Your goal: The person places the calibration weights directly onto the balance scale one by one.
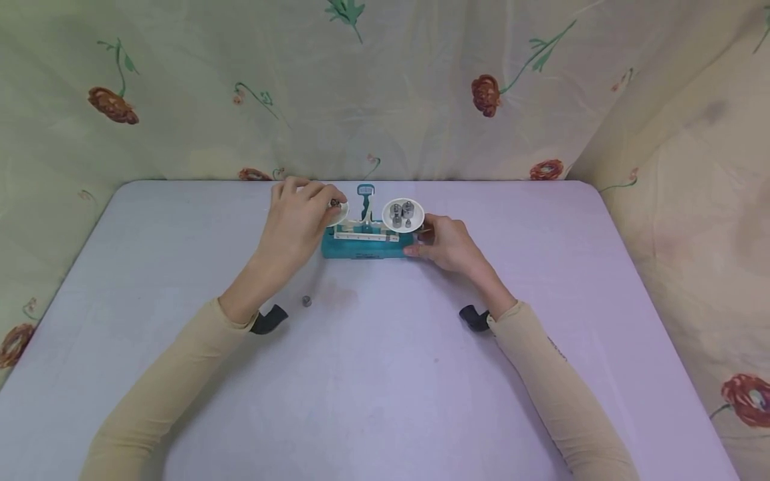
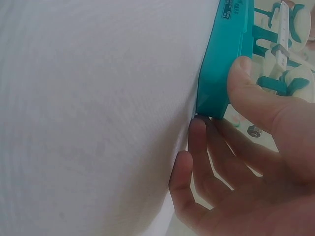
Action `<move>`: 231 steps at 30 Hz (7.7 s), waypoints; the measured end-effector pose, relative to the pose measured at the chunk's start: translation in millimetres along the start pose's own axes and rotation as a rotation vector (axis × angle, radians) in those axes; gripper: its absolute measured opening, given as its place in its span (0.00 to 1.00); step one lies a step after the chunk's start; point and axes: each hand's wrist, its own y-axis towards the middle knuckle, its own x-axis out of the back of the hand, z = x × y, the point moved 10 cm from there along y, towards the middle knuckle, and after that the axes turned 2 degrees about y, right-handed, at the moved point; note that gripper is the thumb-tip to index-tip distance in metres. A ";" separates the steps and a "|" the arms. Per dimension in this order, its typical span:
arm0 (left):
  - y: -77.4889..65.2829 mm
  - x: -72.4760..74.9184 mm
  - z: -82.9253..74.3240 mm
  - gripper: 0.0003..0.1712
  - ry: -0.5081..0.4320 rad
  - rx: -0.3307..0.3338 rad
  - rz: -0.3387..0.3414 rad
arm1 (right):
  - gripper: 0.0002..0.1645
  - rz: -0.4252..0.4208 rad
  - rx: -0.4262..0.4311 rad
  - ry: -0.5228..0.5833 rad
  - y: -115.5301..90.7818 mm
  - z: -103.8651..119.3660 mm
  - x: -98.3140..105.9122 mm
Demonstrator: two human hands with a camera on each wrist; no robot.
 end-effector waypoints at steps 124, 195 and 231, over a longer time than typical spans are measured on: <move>-78.3 -27.9 -3.9 0.15 0.134 -0.006 0.307 | 0.37 0.000 -0.010 -0.002 -0.3 -1.2 1.1; -89.9 -49.6 9.9 0.11 0.251 -0.038 0.492 | 0.37 0.004 0.001 0.003 0.2 2.0 1.1; -82.7 -51.8 6.7 0.06 0.300 -0.054 0.375 | 0.37 0.002 -0.011 0.000 -0.4 0.4 0.3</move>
